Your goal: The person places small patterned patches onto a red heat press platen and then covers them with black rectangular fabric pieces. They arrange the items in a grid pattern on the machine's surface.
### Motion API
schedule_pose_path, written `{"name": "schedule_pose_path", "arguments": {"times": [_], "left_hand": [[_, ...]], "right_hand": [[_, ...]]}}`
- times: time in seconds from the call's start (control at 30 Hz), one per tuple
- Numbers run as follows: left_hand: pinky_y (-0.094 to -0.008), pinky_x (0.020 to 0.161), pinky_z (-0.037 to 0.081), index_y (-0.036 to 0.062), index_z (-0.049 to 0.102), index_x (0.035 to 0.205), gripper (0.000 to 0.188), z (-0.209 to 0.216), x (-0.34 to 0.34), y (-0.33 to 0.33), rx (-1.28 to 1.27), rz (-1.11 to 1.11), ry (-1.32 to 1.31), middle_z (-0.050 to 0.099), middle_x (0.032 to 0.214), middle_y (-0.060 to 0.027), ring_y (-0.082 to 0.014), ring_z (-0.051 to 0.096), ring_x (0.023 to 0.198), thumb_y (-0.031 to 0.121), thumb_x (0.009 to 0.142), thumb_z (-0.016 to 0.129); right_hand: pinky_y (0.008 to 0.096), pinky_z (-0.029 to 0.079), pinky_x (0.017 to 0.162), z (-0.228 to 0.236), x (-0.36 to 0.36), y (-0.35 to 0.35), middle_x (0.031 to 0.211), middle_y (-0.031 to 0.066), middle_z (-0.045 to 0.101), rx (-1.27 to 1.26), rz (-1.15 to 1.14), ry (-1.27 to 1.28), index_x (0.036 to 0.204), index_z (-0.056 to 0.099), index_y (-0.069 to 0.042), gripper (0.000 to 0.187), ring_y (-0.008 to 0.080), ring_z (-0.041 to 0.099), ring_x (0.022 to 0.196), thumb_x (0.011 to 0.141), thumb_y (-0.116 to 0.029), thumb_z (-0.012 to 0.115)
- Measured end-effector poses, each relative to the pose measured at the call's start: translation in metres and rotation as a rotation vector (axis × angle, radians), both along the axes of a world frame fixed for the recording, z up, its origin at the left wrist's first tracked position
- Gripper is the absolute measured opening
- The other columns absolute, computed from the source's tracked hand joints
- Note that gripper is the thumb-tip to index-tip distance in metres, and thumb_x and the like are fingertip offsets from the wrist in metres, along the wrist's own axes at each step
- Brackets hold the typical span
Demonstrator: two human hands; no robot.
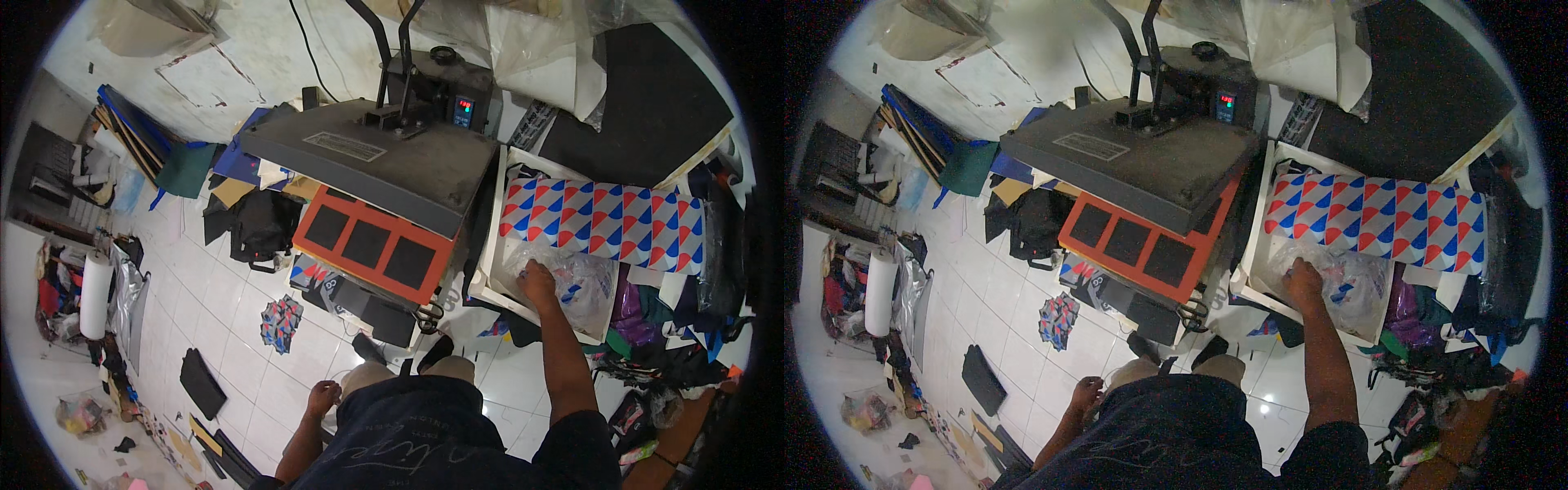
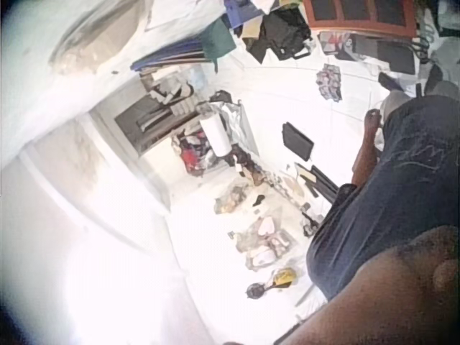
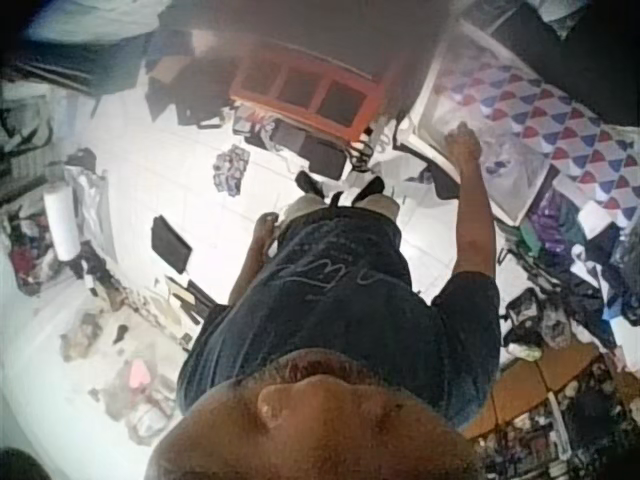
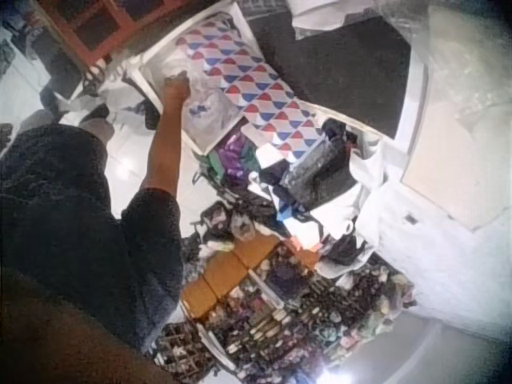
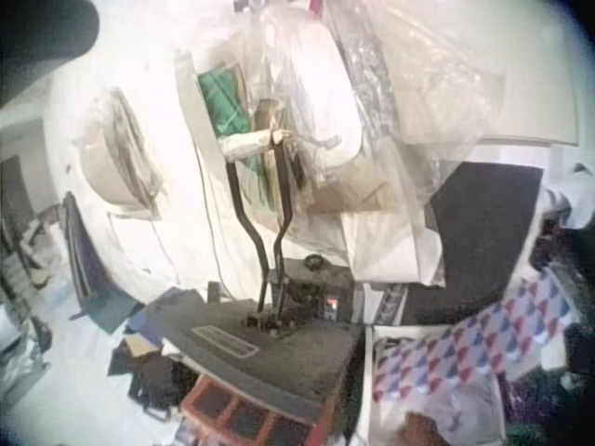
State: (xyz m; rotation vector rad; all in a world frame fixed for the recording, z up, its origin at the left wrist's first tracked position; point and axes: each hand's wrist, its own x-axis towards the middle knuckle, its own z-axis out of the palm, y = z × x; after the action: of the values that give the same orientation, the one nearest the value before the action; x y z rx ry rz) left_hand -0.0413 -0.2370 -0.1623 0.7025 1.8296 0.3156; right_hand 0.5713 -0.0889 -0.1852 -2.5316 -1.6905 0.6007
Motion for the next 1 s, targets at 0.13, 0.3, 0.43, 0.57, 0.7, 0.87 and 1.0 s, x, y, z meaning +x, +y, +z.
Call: {"name": "schedule_pose_path", "arguments": {"times": [0.13, 0.3, 0.43, 0.57, 0.7, 0.87, 1.0], "left_hand": [[-0.0292, 0.049, 0.047, -0.0017, 0.055, 0.113, 0.034, 0.008, 0.004, 0.019, 0.015, -0.008, -0.022, 0.062, 0.082, -0.0103, -0.0165, 0.059, 0.060, 0.019, 0.087, 0.062], [-0.0282, 0.050, 0.046, 0.0032, 0.060, 0.109, 0.032, -0.009, -0.010, 0.014, -0.073, -0.002, 0.041, 0.064, 0.088, -0.0081, -0.0152, 0.060, 0.066, 0.024, 0.085, 0.064], [-0.0276, 0.049, 0.047, -0.0003, 0.060, 0.110, 0.035, -0.019, -0.023, 0.001, -0.092, -0.073, 0.067, 0.065, 0.087, -0.0099, -0.0162, 0.062, 0.065, 0.024, 0.085, 0.063], [-0.0281, 0.049, 0.047, -0.0017, 0.060, 0.112, 0.037, -0.026, -0.026, 0.002, -0.106, -0.086, 0.068, 0.066, 0.086, -0.0107, -0.0167, 0.062, 0.063, 0.024, 0.085, 0.063], [-0.0272, 0.051, 0.046, 0.0007, 0.059, 0.110, 0.034, -0.018, -0.014, 0.013, -0.099, -0.050, -0.011, 0.063, 0.085, -0.0084, -0.0155, 0.060, 0.066, 0.022, 0.084, 0.063], [-0.0262, 0.051, 0.044, 0.0021, 0.058, 0.110, 0.033, 0.000, 0.004, 0.026, -0.078, -0.050, 0.042, 0.061, 0.083, -0.0062, -0.0139, 0.058, 0.065, 0.021, 0.084, 0.064], [-0.0258, 0.050, 0.044, 0.0024, 0.058, 0.110, 0.032, 0.007, 0.007, 0.029, -0.067, -0.045, 0.053, 0.061, 0.080, -0.0054, -0.0132, 0.058, 0.063, 0.021, 0.084, 0.064]], "right_hand": [[0.0442, 0.047, 0.091, -0.025, 0.008, -0.014, 0.116, 0.0176, 0.057, 0.155, 0.217, -0.133, 0.122, 0.051, -0.005, 0.058, 0.0350, 0.058, 0.107, 0.071, -0.022, 0.074], [0.0411, 0.048, 0.088, -0.017, 0.007, -0.005, 0.110, 0.0160, 0.060, -0.026, 0.162, -0.076, 0.113, 0.057, -0.007, 0.050, 0.0316, 0.059, 0.104, 0.069, -0.021, 0.077], [0.0419, 0.048, 0.088, 0.013, 0.010, -0.006, 0.107, 0.0160, 0.062, 0.002, 0.162, 0.077, 0.108, 0.057, -0.006, 0.050, 0.0326, 0.060, 0.103, 0.065, -0.020, 0.079], [0.0432, 0.048, 0.087, 0.019, 0.017, -0.010, 0.100, 0.0151, 0.063, 0.052, 0.184, 0.201, 0.103, 0.058, -0.006, 0.048, 0.0343, 0.061, 0.100, 0.063, -0.020, 0.081], [0.0439, 0.048, 0.085, -0.001, 0.030, -0.010, 0.098, 0.0161, 0.063, 0.028, 0.258, 0.167, 0.097, 0.057, -0.006, 0.042, 0.0354, 0.060, 0.098, 0.065, -0.018, 0.079], [0.0444, 0.048, 0.083, 0.008, 0.013, -0.005, 0.099, 0.0176, 0.063, -0.009, 0.242, 0.085, 0.094, 0.055, -0.006, 0.032, 0.0346, 0.060, 0.099, 0.071, -0.017, 0.074], [0.0430, 0.047, 0.083, 0.009, 0.015, -0.006, 0.099, 0.0149, 0.063, -0.051, 0.227, 0.066, 0.096, 0.056, -0.008, 0.031, 0.0327, 0.061, 0.098, 0.073, -0.021, 0.073]]}}
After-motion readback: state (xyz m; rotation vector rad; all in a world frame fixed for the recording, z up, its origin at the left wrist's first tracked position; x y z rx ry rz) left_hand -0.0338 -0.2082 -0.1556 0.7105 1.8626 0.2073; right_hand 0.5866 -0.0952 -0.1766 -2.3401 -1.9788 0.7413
